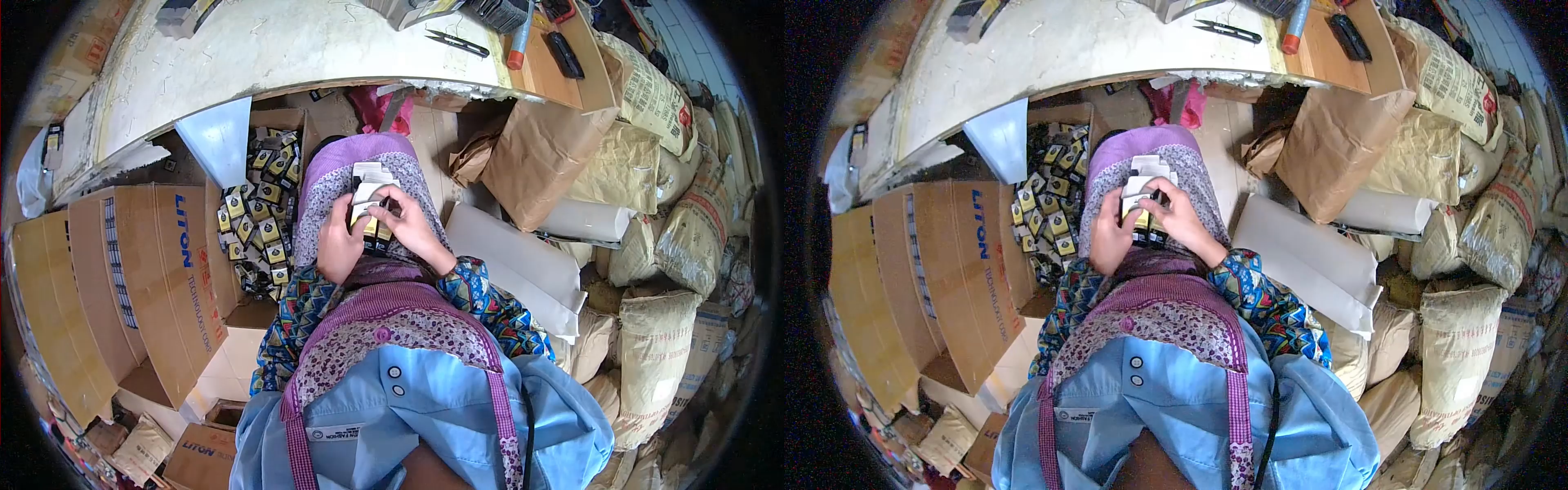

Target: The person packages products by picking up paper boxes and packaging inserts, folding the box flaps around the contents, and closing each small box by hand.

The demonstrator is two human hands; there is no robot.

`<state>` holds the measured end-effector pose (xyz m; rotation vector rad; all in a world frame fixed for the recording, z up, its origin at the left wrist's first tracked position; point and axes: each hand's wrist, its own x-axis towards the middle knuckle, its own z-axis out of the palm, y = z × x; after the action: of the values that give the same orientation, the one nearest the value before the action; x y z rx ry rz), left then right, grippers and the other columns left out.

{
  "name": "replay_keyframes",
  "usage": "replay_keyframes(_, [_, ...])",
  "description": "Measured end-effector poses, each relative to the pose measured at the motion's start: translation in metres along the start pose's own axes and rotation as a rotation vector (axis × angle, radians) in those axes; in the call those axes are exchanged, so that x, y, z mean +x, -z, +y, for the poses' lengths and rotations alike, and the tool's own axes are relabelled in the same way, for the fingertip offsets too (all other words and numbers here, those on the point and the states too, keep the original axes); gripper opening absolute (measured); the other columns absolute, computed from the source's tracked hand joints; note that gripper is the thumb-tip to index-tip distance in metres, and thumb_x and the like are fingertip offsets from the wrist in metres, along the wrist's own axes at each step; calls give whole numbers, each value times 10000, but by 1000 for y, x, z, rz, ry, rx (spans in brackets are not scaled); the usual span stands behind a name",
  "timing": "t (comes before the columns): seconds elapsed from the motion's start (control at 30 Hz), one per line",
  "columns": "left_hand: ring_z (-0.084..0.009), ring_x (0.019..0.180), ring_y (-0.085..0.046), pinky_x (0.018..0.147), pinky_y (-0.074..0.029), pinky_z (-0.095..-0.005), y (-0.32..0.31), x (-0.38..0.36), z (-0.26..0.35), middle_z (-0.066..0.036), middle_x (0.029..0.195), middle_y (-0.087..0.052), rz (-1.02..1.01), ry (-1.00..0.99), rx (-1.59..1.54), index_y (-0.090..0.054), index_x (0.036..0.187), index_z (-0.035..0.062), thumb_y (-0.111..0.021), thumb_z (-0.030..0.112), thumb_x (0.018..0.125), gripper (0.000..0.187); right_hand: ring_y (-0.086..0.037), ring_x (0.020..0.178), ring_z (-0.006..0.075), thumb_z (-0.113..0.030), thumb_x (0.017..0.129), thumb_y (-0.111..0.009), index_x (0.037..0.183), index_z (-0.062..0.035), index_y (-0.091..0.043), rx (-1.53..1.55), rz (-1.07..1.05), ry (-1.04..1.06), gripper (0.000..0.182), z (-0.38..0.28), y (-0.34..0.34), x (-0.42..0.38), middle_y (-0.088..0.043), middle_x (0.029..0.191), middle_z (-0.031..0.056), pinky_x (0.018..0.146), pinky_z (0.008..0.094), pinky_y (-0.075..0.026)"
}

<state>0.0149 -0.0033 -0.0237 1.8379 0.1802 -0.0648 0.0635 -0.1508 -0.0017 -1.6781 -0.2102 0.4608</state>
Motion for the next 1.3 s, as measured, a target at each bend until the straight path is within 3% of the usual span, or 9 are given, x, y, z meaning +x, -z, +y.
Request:
replay_keyframes(0.27, [-356, 971, -593, 815, -474, -385, 4, -5, 23, -231, 1054, -577, -10, -46, 100, -344, 1314, 46, -701, 108, 727, 690, -517, 797, 78, -62, 802, -652, 947, -4, -557, -24, -103, 42, 182, -3, 10, 1, -582, 838, 34, 715, 236, -434])
replay_keyframes(0.47, [-265, 938, -620, 812, -456, -319, 9, 1, 19, -222, 1021, -609, -26, -40, -84, -400, 1300, 18, -453, 86, 910, 400, -517, 800, 77, -71, 851, -601, 1068, -42, -524, 36, 53, -63, 232, 7, 11, 3, -572, 890, 11, 721, 234, -426])
replay_keyframes(0.57, [-224, 924, -617, 816, -454, -303, 14, 0, 13, -209, 1011, -617, -7, -48, -26, -373, 1322, 18, -458, 65, 903, 430, -518, 815, 89, -93, 881, -562, 1111, -42, -499, 31, 64, -34, 244, 9, 6, 1, -573, 905, 21, 740, 241, -422])
replay_keyframes(0.7, [-167, 931, -584, 810, -449, -267, 10, -1, 20, -140, 1041, -593, -68, 75, -501, -407, 1251, 1, -449, -36, 877, 378, -508, 878, 102, -131, 909, -526, 1140, -35, -497, -32, -112, 8, 252, 13, 10, -1, -561, 953, 33, 775, 240, -417])
replay_keyframes(0.77, [-161, 941, -575, 808, -447, -259, 10, -1, 7, -132, 1042, -577, -123, 40, -452, -412, 1213, 2, -450, -60, 866, 355, -519, 892, 112, -100, 892, -544, 1128, -31, -527, -2, -153, -51, 247, 11, 11, 0, -568, 974, 39, 788, 240, -417])
replay_keyframes(0.87, [-149, 953, -564, 806, -444, -247, 6, -2, 14, -128, 1041, -556, -138, 32, -445, -416, 1155, 2, -456, -91, 848, 324, -545, 847, 131, 7, 825, -587, 1069, -10, -573, 71, 143, 91, 245, -5, 5, 2, -597, 873, 39, 769, 253, -424])
replay_keyframes(1.0, [-145, 942, -565, 808, -447, -252, 6, -3, 11, -132, 1025, -554, -26, 70, -477, -425, 1116, -9, -474, -97, 833, 300, -542, 780, 92, -22, 807, -632, 999, -4, -612, -12, 55, 125, 194, 7, 9, 6, -606, 829, 15, 706, 229, -428])
replay_keyframes(1.1, [-148, 929, -568, 804, -451, -254, 5, -3, 8, -133, 1021, -554, -64, 37, -476, -428, 1105, -16, -483, -93, 829, 292, -513, 689, 49, -74, 795, -673, 891, -6, -645, 338, 138, -116, 120, 8, 4, 8, -602, 765, -22, 621, 202, -408])
replay_keyframes(1.3, [-146, 921, -575, 800, -453, -248, 10, -1, 12, -127, 1002, -567, -49, 60, -498, -427, 1113, -21, -484, -101, 825, 304, -511, 690, 32, -63, 807, -659, 829, -18, -630, 52, -77, -121, 57, -4, 26, 8, -596, 766, -40, 664, 199, -414])
